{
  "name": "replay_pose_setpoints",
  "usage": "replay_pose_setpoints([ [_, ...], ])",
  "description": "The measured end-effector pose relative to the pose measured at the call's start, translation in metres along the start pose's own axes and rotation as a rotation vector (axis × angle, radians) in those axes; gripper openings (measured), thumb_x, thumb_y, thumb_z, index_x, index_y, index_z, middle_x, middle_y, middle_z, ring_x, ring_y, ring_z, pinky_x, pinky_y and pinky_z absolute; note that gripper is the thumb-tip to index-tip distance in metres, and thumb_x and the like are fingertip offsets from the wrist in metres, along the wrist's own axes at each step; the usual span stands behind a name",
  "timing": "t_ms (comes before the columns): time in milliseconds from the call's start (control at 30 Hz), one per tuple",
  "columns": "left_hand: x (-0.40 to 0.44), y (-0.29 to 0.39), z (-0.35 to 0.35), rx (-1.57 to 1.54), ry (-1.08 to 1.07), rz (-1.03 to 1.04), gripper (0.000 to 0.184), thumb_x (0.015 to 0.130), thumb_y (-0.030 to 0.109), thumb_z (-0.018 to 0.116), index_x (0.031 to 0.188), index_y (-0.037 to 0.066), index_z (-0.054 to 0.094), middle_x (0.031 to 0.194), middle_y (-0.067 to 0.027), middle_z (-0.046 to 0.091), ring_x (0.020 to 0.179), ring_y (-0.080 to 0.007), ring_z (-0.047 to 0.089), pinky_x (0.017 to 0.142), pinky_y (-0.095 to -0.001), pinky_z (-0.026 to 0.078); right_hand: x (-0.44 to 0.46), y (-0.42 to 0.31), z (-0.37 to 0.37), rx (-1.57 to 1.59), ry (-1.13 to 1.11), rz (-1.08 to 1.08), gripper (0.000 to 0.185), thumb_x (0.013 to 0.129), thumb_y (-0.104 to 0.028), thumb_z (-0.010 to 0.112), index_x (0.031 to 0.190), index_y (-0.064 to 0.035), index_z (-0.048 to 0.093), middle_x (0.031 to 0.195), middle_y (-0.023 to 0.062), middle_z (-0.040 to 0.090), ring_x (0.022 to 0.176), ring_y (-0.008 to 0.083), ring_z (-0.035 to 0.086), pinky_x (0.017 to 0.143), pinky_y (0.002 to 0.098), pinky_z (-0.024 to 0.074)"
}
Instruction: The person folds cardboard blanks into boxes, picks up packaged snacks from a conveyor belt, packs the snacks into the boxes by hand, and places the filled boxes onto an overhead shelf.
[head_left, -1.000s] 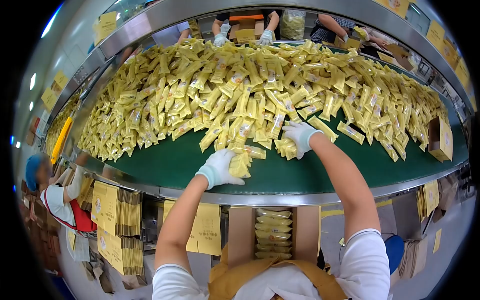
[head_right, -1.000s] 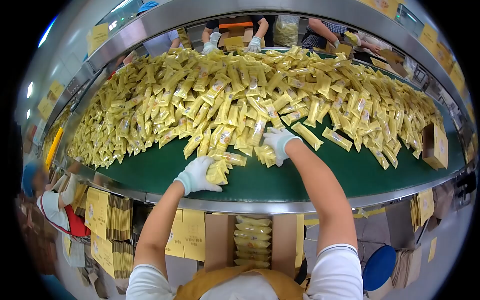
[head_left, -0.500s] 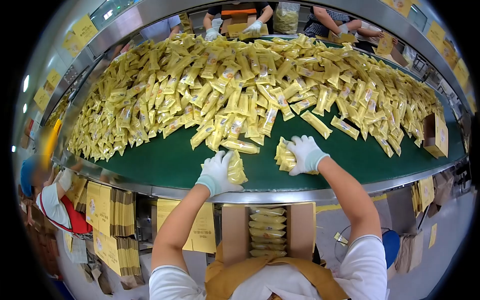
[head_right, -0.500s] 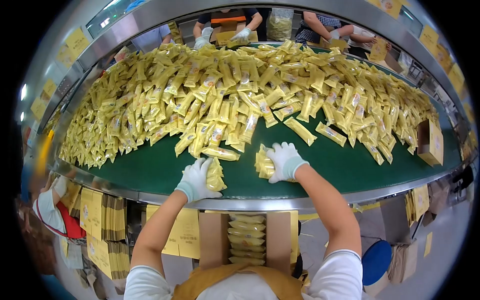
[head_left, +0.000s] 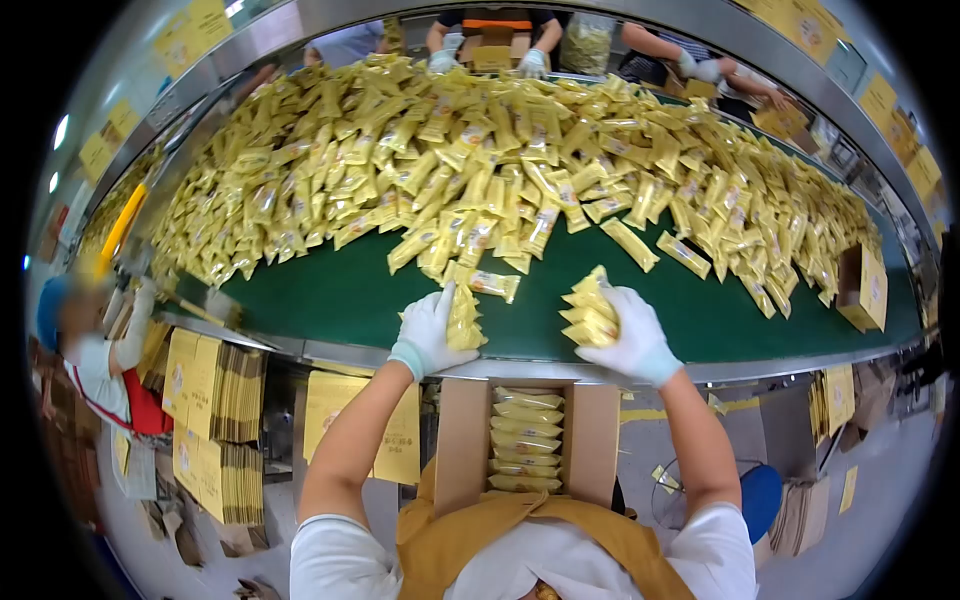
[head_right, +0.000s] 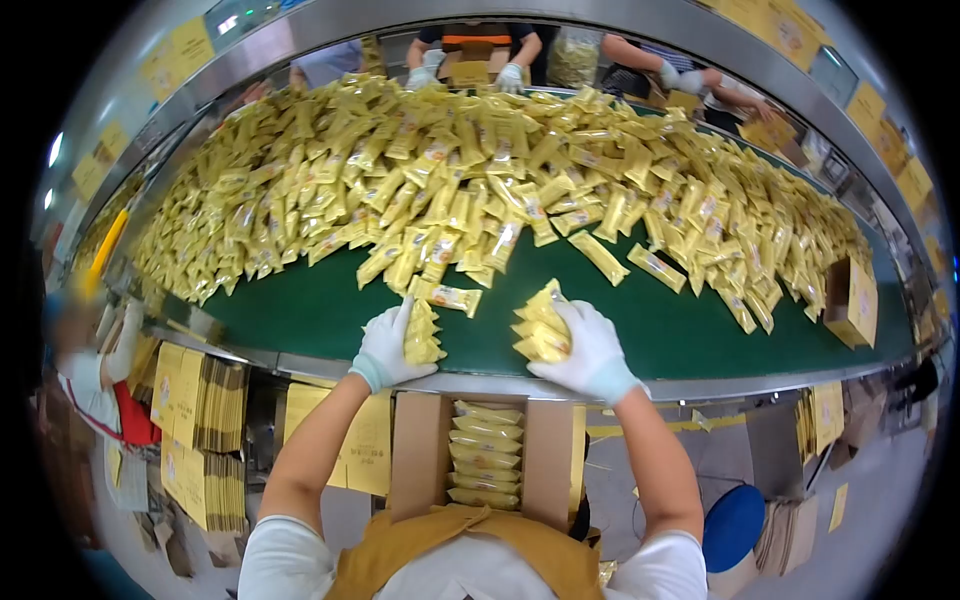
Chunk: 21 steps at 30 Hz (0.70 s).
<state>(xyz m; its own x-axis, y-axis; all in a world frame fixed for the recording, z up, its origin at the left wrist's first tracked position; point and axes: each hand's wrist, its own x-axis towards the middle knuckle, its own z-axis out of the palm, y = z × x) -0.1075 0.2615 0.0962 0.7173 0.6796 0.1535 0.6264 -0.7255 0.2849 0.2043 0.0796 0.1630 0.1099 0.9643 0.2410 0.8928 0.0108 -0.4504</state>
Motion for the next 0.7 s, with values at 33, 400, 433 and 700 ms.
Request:
replay_pose_setpoints([
  [33, -0.006, -0.008, 0.000, -0.052, 0.096, 0.006, 0.127, 0.059, 0.050, 0.089, 0.155, -0.001, 0.023, 0.129, -0.0217, 0.053, 0.117, -0.0387, 0.053, 0.103, -0.0465, 0.041, -0.006, -0.020, -0.019, 0.042, 0.054, -0.047, 0.090, 0.062, -0.050, 0.083, 0.136, -0.0074, 0.053, 0.119, 0.0186, 0.057, 0.108, 0.0393, 0.058, 0.097, 0.0457, 0.0457],
  [400, -0.050, 0.084, -0.096, -1.710, 0.024, 0.023, 0.104, 0.077, 0.026, 0.077, 0.159, 0.008, 0.017, 0.130, -0.0125, 0.055, 0.112, -0.0214, 0.059, 0.097, -0.0355, 0.051, -0.060, -0.148, 0.021, -0.472, -0.789, -0.456, 0.065, 0.068, -0.047, 0.077, 0.121, -0.0133, 0.062, 0.105, 0.0157, 0.060, 0.097, 0.0336, 0.061, 0.085, 0.0438, 0.0428],
  [433, -0.057, 0.103, -0.106, -1.789, -0.089, -0.121, 0.102, 0.080, 0.032, 0.079, 0.159, 0.011, 0.018, 0.127, -0.0131, 0.055, 0.111, -0.0232, 0.058, 0.097, -0.0374, 0.051, -0.045, -0.152, 0.019, -0.367, -0.858, -0.359, 0.065, 0.068, -0.047, 0.077, 0.121, -0.0128, 0.062, 0.107, 0.0162, 0.061, 0.099, 0.0338, 0.061, 0.085, 0.0438, 0.0429],
  [700, -0.068, 0.123, -0.058, -0.988, -0.246, 0.389, 0.135, 0.056, 0.032, 0.093, 0.157, -0.004, 0.011, 0.142, -0.0196, 0.045, 0.130, -0.0312, 0.047, 0.113, -0.0404, 0.035, -0.060, -0.137, 0.058, -0.135, -1.077, -0.354, 0.077, 0.079, -0.047, 0.063, 0.148, -0.0176, 0.046, 0.148, 0.0132, 0.049, 0.136, 0.0305, 0.047, 0.109, 0.0455, 0.0389],
])
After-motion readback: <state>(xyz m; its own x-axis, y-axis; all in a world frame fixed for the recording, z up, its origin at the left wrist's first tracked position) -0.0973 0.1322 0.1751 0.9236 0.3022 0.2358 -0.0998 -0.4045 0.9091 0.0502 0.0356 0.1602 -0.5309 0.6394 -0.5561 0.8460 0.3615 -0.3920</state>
